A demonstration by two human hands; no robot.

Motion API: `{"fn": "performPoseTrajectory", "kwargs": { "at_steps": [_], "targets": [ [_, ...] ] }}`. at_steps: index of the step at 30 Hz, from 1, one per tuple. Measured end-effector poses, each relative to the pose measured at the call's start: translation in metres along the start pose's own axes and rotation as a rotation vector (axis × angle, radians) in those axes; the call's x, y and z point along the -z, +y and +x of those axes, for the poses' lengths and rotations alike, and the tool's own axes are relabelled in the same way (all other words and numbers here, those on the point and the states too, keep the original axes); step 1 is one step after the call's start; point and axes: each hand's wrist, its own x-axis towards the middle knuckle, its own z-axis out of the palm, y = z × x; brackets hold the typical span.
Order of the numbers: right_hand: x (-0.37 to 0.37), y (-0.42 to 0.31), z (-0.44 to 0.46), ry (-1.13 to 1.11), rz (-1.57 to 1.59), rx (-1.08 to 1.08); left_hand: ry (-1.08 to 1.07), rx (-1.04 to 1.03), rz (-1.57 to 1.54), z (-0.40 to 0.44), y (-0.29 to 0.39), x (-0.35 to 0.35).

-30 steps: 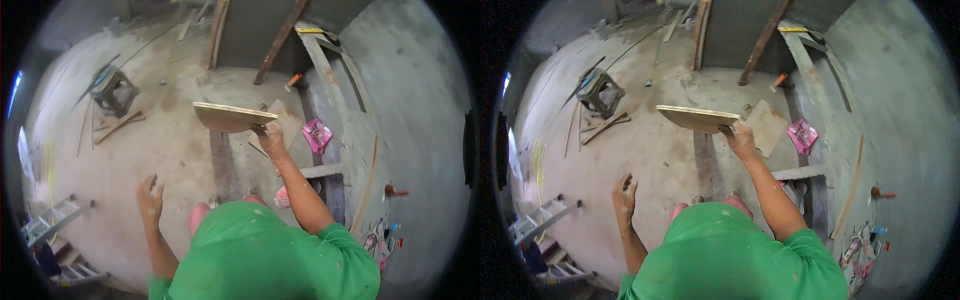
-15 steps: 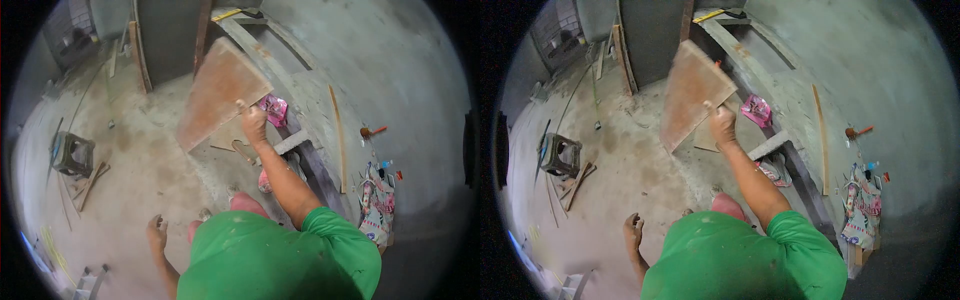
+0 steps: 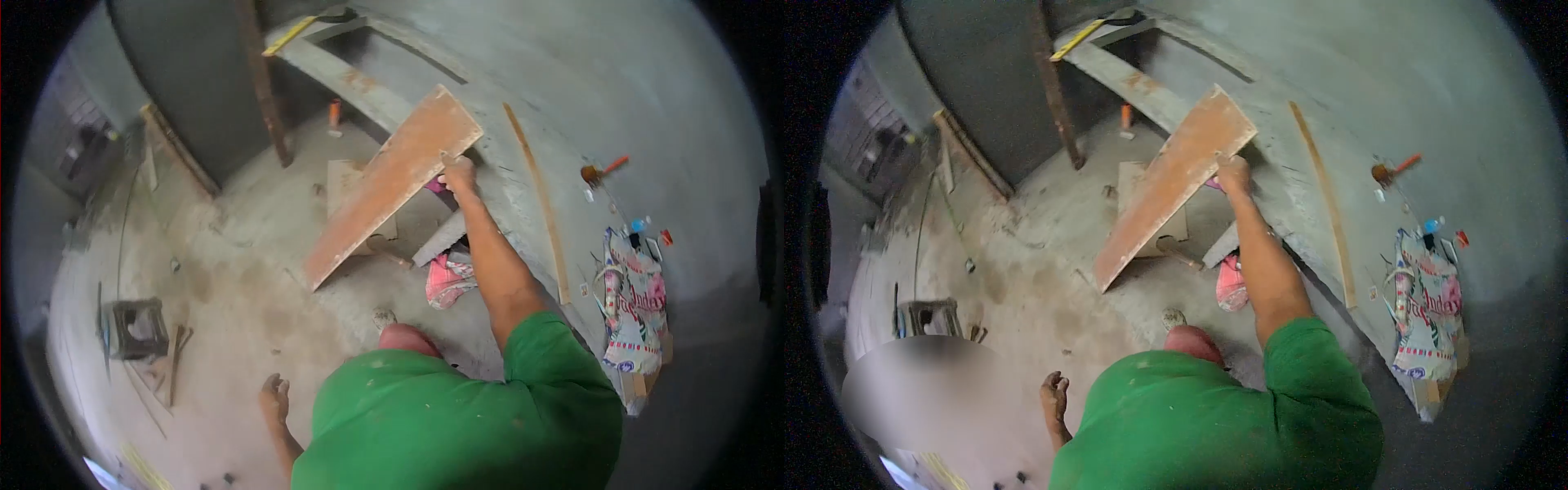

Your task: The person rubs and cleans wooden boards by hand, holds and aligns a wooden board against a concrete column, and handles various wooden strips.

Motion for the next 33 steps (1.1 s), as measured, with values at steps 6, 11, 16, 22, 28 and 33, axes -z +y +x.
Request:
{"fn": "performPoseTrajectory", "kwargs": {
  "at_steps": [6, 11, 16, 22, 28, 33],
  "targets": [
    [0.037, 0.049, 0.070, -0.177, -0.471, -0.043, -0.116, 0.009, -0.038, 0.046, 0.010, -0.048],
    [0.086, 0.090, 0.062, -0.082, -0.321, 0.066, -0.227, 0.065, -0.006, 0.082, 0.011, -0.067],
    [0.189, 0.155, 0.028, 0.501, -0.712, 0.239, -0.281, 0.122, 0.053, 0.108, 0.019, -0.088],
    [0.257, 0.202, -0.008, 0.423, -0.990, -0.228, -0.363, -0.045, 0.121, 0.145, 0.018, -0.117],
    [0.269, 0.207, -0.001, 0.482, -0.965, -0.125, -0.372, 0.000, -0.019, 0.167, 0.033, -0.136],
    [0.285, 0.180, -0.009, 0.454, -0.435, -0.037, -0.379, -0.058, 0.033, 0.183, 0.053, -0.122]
  ]
}}
